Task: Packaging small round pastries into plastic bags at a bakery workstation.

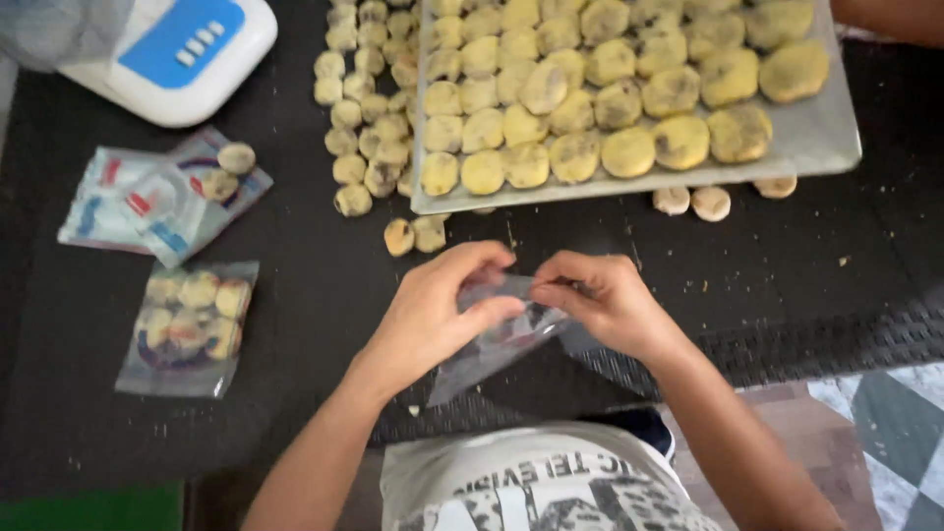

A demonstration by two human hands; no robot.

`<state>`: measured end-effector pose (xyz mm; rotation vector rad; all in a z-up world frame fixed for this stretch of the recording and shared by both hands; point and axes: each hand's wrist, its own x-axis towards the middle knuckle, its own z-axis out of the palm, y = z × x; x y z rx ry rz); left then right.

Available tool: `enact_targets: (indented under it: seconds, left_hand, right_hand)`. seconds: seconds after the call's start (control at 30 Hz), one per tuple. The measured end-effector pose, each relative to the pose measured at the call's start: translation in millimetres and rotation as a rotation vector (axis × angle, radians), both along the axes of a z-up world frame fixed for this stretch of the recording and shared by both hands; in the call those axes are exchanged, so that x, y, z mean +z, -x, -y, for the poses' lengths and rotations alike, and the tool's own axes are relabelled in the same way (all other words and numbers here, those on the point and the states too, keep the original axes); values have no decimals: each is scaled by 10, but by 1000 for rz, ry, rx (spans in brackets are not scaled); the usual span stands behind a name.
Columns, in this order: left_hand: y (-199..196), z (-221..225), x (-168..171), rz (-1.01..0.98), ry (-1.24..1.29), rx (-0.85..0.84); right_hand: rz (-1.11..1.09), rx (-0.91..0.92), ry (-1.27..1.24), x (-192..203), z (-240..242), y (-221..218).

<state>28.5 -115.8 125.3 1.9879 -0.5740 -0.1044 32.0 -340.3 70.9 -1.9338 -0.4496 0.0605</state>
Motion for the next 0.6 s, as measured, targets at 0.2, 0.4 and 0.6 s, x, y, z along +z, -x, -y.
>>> enact_targets:
  seconds: [0.2,0.4,0.6]
  left_hand:
    - [-63,165,-99,435,-142,86]
    - [-60,278,-197,475,28,270]
    - [321,714,-462,905,-178,87]
  right_hand:
    - [282,-53,154,349,-77,79]
    - [661,-500,322,463,107,421]
    - [-133,-227,-390,146,13,642]
